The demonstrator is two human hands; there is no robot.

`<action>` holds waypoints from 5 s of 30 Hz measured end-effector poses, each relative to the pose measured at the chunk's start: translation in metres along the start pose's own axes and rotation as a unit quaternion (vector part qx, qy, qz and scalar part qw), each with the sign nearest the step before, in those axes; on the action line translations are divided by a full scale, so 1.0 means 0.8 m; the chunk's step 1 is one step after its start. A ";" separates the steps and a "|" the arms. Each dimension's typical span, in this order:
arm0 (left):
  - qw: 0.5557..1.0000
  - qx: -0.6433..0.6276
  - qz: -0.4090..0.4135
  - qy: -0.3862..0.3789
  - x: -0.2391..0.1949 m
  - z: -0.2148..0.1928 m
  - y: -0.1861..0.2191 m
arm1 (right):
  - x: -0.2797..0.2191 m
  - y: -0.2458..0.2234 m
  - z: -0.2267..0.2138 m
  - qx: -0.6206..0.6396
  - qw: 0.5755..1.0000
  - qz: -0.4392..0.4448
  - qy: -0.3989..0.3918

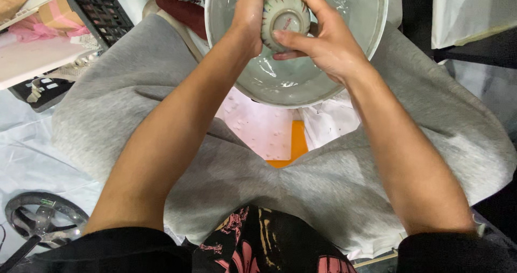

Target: The person washes several ceramic mugs and a small glass by hand in a white bucket of water. They scrub the interior and exterior of each item, rinse them, and place them on a nearby shelf.

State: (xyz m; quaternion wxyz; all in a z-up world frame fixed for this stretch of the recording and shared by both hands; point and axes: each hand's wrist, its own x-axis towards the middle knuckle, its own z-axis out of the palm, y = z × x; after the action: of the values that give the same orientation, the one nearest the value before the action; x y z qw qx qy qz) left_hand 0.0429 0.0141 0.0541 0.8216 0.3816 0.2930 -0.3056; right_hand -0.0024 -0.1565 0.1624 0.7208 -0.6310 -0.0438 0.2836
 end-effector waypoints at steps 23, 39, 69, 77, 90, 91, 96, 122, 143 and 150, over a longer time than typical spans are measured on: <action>1.000 -0.018 0.002 0.014 0.019 -0.009 -0.009 | -0.007 0.027 0.016 -0.358 0.901 -0.213 0.124; 0.990 0.009 0.140 -0.021 0.032 0.003 -0.019 | 0.003 0.038 0.013 -0.060 0.923 -0.192 0.329; 0.997 0.081 -0.006 0.006 -0.015 0.037 -0.010 | 0.012 0.081 -0.016 0.200 0.944 0.044 0.258; 0.950 0.263 -0.149 0.081 -0.016 0.010 -0.022 | 0.020 0.130 -0.036 0.124 0.977 0.086 0.150; 0.878 0.427 -0.163 0.144 0.064 -0.038 -0.067 | 0.014 0.162 -0.002 -0.412 0.901 0.134 0.035; 0.874 0.441 -0.152 0.133 0.068 -0.039 -0.074 | 0.011 0.163 -0.004 -0.484 0.868 0.113 0.010; 0.763 0.624 -0.097 0.139 0.067 -0.053 -0.088 | 0.007 0.177 -0.006 -0.544 0.839 -0.020 0.002; 0.741 0.666 0.071 0.040 0.109 -0.087 -0.116 | 0.013 0.202 -0.008 -0.635 0.772 0.029 -0.021; 0.946 0.256 0.198 0.004 0.032 -0.065 -0.003 | 0.017 0.051 0.045 -0.448 0.828 -0.299 0.154; 0.968 0.204 0.141 -0.033 0.006 -0.055 0.010 | 0.013 0.037 0.061 -0.334 0.889 -0.244 0.197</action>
State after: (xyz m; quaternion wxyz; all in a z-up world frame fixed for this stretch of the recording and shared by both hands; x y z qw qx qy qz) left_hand 0.0409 0.0523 0.0307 0.7705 0.5681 0.1410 -0.2524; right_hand -0.0245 -0.1075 0.1412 0.5078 -0.8467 -0.1456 -0.0630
